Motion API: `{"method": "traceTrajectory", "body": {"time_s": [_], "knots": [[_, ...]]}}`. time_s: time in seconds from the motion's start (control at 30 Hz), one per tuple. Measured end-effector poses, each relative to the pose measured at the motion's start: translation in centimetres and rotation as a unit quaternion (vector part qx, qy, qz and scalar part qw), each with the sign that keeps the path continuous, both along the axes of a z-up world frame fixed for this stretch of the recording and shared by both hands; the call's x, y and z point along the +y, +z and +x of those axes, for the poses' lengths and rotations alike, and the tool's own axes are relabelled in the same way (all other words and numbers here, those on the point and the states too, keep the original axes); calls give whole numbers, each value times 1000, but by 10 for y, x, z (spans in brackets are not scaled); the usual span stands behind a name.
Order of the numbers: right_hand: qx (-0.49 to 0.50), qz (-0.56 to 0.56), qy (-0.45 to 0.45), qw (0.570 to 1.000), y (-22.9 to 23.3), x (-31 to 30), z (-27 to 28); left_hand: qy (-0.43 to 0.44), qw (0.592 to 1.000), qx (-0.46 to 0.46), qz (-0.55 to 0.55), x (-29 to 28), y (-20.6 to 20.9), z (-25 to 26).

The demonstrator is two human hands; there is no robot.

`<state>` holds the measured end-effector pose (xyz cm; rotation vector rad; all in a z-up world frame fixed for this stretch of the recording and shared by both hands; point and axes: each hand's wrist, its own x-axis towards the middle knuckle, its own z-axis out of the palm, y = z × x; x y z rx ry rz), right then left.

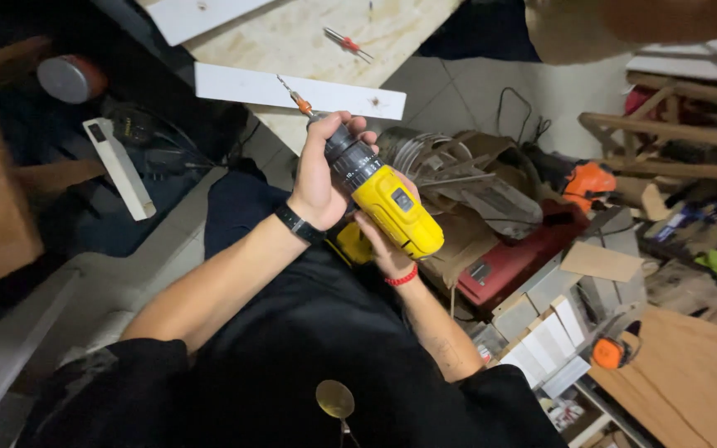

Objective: The person uses a yellow cordless drill to make holes in a white wooden plank on a workbench. They change the drill bit midway through the task and continue drilling additional holes in the same plank.

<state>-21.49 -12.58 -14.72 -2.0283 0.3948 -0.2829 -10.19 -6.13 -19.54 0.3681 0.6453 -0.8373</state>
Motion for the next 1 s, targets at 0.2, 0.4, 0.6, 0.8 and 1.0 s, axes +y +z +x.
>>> {"method": "traceTrajectory", "body": {"time_s": [0.2,0.4,0.6,0.8,1.0], "knots": [[-37,128,-126,983,-65,-57,-80,-4,999,-8,49,-58,-10,-49],[26,116,95,988,-103,-123,-149,-27,998,-36,42,-105,-12,-86],[-28,68,122,990,-53,-164,-129,-302,912,-192,200,-103,34,-73],[5,630,-35,775,-75,-171,-159,-422,389,-697,430,-28,-42,-20],[48,765,-78,637,-74,-149,-177,-337,174,-780,498,18,-101,63]]}}
